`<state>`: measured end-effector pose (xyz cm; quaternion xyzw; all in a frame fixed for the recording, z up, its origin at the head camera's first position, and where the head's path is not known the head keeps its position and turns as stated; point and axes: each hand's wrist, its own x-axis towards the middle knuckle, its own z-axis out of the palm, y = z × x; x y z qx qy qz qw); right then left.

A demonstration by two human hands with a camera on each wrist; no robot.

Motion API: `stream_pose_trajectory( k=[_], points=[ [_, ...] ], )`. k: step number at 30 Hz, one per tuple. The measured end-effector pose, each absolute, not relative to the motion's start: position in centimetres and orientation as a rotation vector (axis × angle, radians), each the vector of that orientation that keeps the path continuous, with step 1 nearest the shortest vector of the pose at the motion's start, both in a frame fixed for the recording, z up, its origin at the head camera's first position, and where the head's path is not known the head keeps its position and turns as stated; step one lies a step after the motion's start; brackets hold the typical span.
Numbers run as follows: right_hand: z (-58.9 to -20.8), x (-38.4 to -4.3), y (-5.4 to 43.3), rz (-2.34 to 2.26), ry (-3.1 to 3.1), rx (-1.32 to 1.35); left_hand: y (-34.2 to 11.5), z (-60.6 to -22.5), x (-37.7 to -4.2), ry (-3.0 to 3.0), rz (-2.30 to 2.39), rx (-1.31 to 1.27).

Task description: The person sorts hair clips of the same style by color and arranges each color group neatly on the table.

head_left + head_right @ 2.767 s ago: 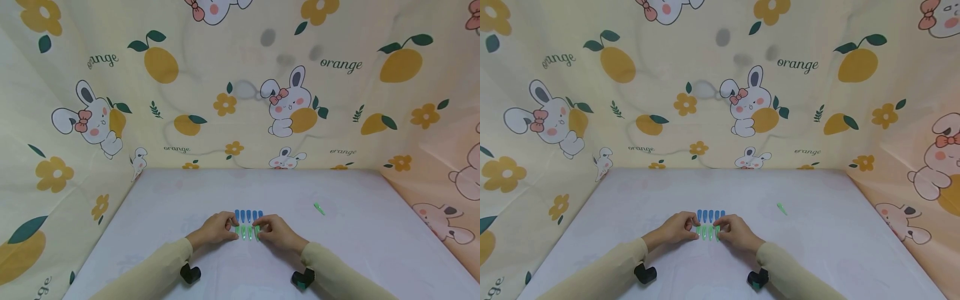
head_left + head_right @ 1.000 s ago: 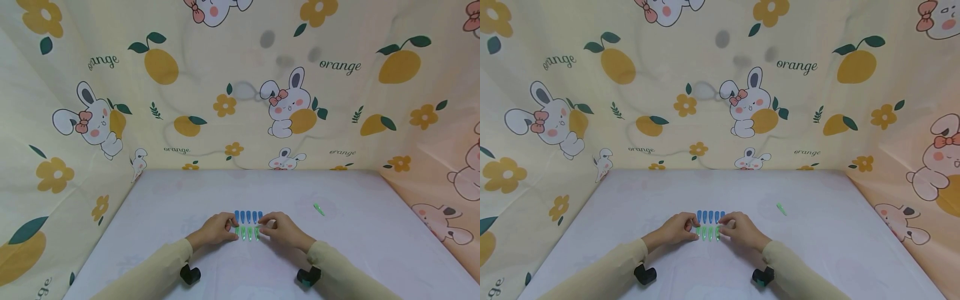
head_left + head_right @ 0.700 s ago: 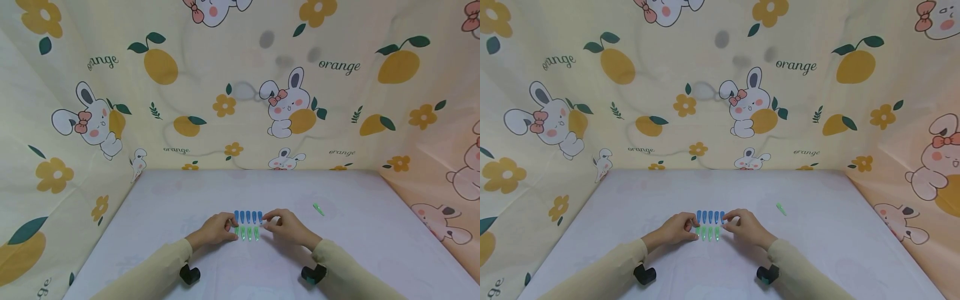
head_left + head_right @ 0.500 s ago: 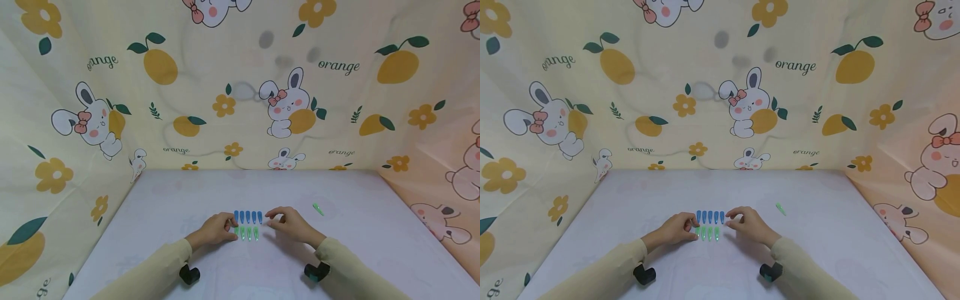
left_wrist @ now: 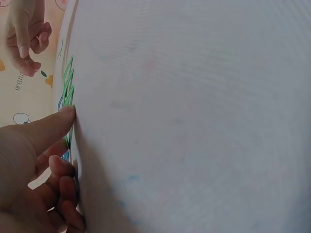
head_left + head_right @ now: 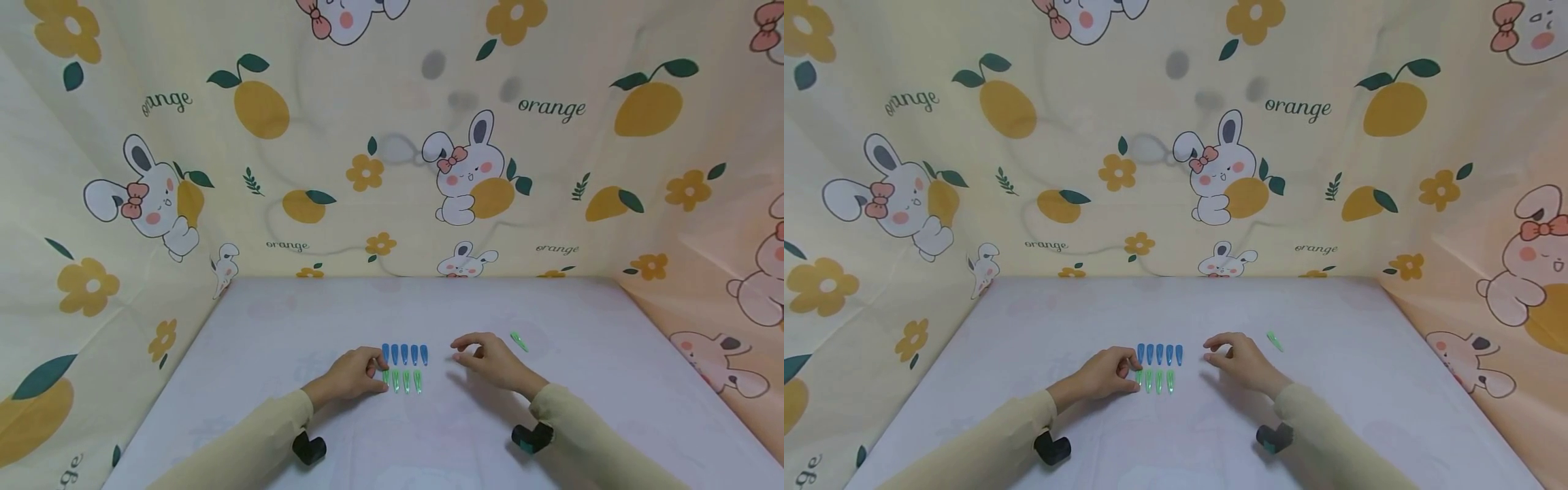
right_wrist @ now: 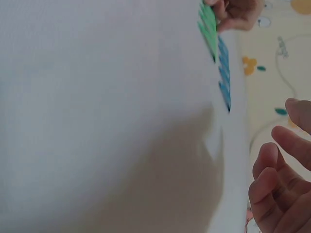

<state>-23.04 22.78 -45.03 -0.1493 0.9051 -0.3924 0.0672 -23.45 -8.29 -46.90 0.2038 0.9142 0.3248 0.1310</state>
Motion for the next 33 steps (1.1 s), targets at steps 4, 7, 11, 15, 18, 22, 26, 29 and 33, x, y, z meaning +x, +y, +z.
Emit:
stream_pose_trajectory(
  k=[4,7,11,15,18,22,26,29,33],
  points=[
    [-45.2,-23.2,23.7,-1.184,2.746,-0.404,-8.3,-47.0,-23.4,2.656,0.949,0.596],
    [-45.1,-23.2,24.5,-1.202,2.752,-0.386,-8.3,-47.0,-23.3,2.657,0.949,0.601],
    [-45.0,-23.2,25.5,-1.226,2.765,-0.387,-8.3,-46.9,-23.3,2.651,0.951,0.597],
    [-44.9,-23.4,26.7,-1.208,2.804,-0.368,-8.2,-46.8,-23.3,2.647,0.947,0.58],
    [-44.9,-23.6,27.6,-1.178,2.84,-0.35,-8.1,-46.7,-23.3,2.65,0.946,0.583],
    [-45.0,-23.9,28.8,-1.154,2.86,-0.331,-8.2,-46.8,-23.3,2.649,0.953,0.591],
    [-45.0,-23.9,29.8,-1.142,2.845,-0.296,-8.2,-46.8,-23.3,2.648,0.954,0.597],
    [-45.0,-23.9,30.4,-1.129,2.831,-0.277,-8.3,-46.8,-23.3,2.652,0.953,0.605],
    [-45.0,-24.0,31.1,-1.131,2.806,-0.271,-8.3,-46.9,-23.4,2.658,0.948,0.606]
  ],
)
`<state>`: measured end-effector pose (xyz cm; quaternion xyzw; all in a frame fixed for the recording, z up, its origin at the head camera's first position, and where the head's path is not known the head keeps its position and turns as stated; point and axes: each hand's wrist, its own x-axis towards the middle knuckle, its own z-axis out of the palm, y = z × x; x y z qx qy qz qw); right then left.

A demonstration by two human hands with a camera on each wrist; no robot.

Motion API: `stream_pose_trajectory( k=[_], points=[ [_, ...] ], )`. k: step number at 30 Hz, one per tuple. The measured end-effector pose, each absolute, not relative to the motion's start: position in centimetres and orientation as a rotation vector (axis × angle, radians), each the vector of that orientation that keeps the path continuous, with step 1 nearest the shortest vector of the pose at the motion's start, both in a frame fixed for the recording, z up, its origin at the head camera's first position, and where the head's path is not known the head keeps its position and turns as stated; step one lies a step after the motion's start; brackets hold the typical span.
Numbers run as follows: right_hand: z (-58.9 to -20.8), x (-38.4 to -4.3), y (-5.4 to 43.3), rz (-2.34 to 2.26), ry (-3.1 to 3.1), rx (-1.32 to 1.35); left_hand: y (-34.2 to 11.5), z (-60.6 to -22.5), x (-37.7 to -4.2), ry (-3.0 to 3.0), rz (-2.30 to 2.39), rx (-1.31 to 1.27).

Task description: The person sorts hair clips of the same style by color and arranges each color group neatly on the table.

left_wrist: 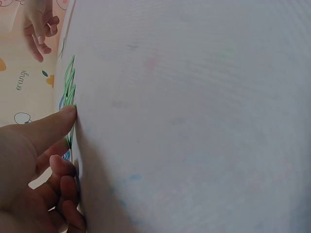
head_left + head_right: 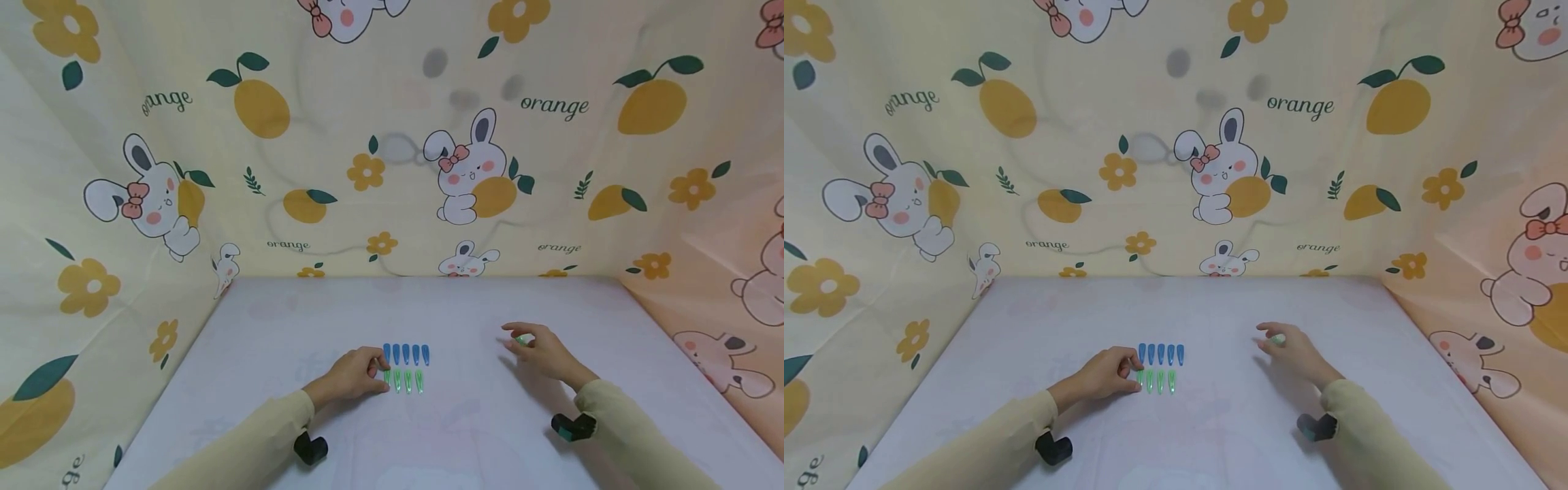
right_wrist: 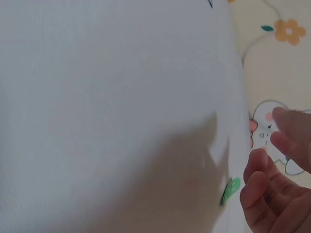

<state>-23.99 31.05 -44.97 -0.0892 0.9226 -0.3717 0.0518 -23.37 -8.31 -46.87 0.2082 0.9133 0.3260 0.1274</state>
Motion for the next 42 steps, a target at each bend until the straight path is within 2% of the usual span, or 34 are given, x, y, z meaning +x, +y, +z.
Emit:
stream_pose_trajectory(
  k=[6,25,42],
  points=[
    [-45.4,-24.2,32.1,-1.134,2.803,-0.255,-8.3,-47.0,-23.5,2.658,0.94,0.603],
    [-47.3,-24.5,33.8,-0.737,3.038,-0.212,-8.5,-47.6,-23.7,2.654,0.977,0.65],
    [-46.0,-24.3,33.1,-0.754,2.884,-0.223,-8.5,-47.5,-23.7,2.657,0.962,0.619]
  ],
)
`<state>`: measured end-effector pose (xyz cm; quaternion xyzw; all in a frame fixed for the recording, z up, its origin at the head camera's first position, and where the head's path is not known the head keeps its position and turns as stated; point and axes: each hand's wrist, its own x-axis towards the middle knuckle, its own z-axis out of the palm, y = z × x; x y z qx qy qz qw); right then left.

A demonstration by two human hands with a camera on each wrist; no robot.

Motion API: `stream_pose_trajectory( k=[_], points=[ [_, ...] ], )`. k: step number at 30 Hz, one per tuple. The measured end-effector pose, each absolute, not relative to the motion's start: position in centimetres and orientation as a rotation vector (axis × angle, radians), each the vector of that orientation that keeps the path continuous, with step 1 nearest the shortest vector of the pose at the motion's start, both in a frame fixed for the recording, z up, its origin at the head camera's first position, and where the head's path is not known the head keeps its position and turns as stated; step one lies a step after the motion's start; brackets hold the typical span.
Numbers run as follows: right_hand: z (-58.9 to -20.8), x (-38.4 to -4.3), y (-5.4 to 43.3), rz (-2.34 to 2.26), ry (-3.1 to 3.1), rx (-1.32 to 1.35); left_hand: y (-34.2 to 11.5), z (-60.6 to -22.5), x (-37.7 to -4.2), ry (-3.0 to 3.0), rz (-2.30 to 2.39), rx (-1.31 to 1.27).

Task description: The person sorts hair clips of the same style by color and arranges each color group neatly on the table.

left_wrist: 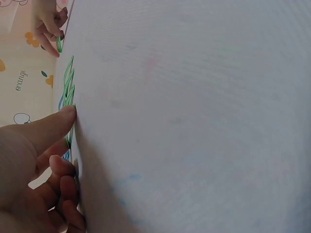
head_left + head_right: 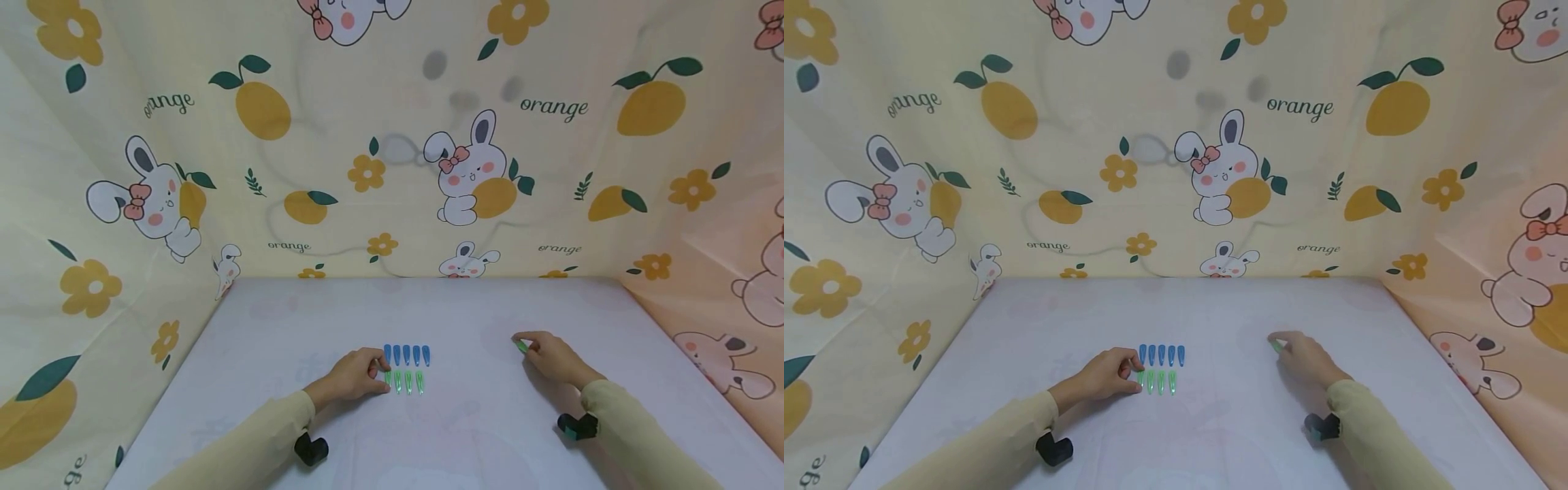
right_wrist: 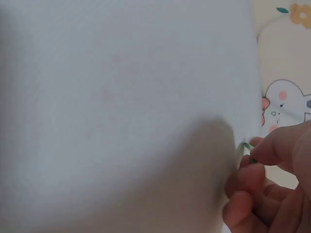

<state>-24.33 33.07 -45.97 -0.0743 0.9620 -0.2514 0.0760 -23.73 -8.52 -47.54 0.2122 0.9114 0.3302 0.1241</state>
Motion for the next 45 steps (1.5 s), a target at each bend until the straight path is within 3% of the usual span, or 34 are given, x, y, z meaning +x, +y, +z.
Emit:
stream_pose_trajectory(
  k=[21,45],
  points=[
    [-45.2,-24.4,31.5,-1.213,2.71,-0.236,-8.6,-47.4,-23.7,2.658,0.962,0.619],
    [-45.9,-23.0,26.3,-1.312,2.556,-0.539,-8.5,-47.5,-23.7,2.655,0.962,0.609]
  ],
)
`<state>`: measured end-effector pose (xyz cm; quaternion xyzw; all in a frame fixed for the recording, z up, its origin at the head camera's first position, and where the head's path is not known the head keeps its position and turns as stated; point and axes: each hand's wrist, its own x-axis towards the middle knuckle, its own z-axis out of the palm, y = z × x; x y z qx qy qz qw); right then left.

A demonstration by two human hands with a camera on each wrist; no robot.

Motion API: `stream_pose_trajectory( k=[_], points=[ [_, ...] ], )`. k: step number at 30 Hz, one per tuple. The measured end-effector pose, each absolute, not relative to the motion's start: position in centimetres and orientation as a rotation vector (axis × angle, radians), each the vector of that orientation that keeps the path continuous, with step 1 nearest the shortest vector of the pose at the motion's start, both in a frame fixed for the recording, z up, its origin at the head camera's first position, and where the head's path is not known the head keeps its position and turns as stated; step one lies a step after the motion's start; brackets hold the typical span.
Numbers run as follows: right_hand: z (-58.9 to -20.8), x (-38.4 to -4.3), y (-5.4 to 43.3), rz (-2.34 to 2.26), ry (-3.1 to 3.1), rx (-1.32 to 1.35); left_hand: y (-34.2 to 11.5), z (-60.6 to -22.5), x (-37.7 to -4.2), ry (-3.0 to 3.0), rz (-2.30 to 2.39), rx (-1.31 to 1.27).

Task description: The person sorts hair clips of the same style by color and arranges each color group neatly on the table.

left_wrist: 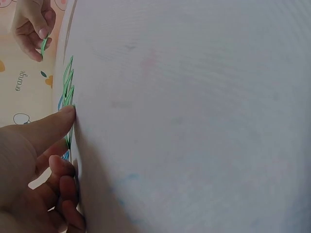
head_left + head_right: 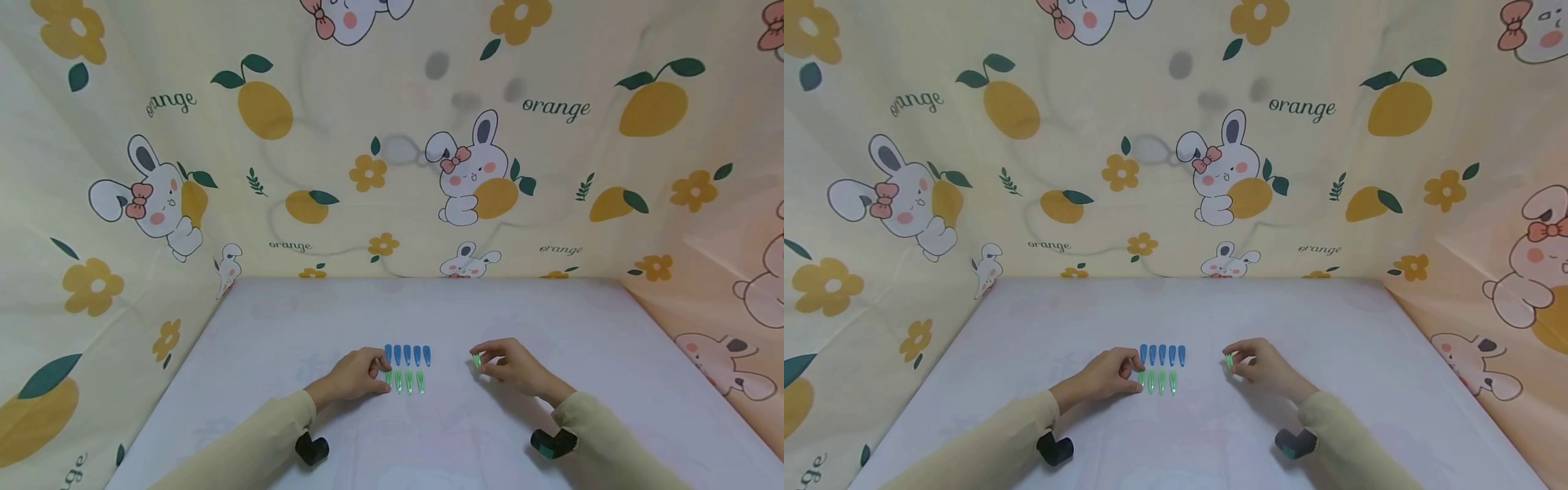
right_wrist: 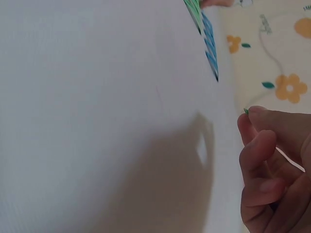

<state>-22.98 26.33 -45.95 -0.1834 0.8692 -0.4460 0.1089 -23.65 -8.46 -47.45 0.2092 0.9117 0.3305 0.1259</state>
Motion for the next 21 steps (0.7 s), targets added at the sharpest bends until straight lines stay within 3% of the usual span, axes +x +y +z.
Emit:
stream_pose_trajectory(
  k=[21],
  points=[
    [-46.6,-22.2,21.9,-1.257,2.495,-0.623,-8.4,-47.2,-23.5,2.66,0.954,0.587]
  ],
)
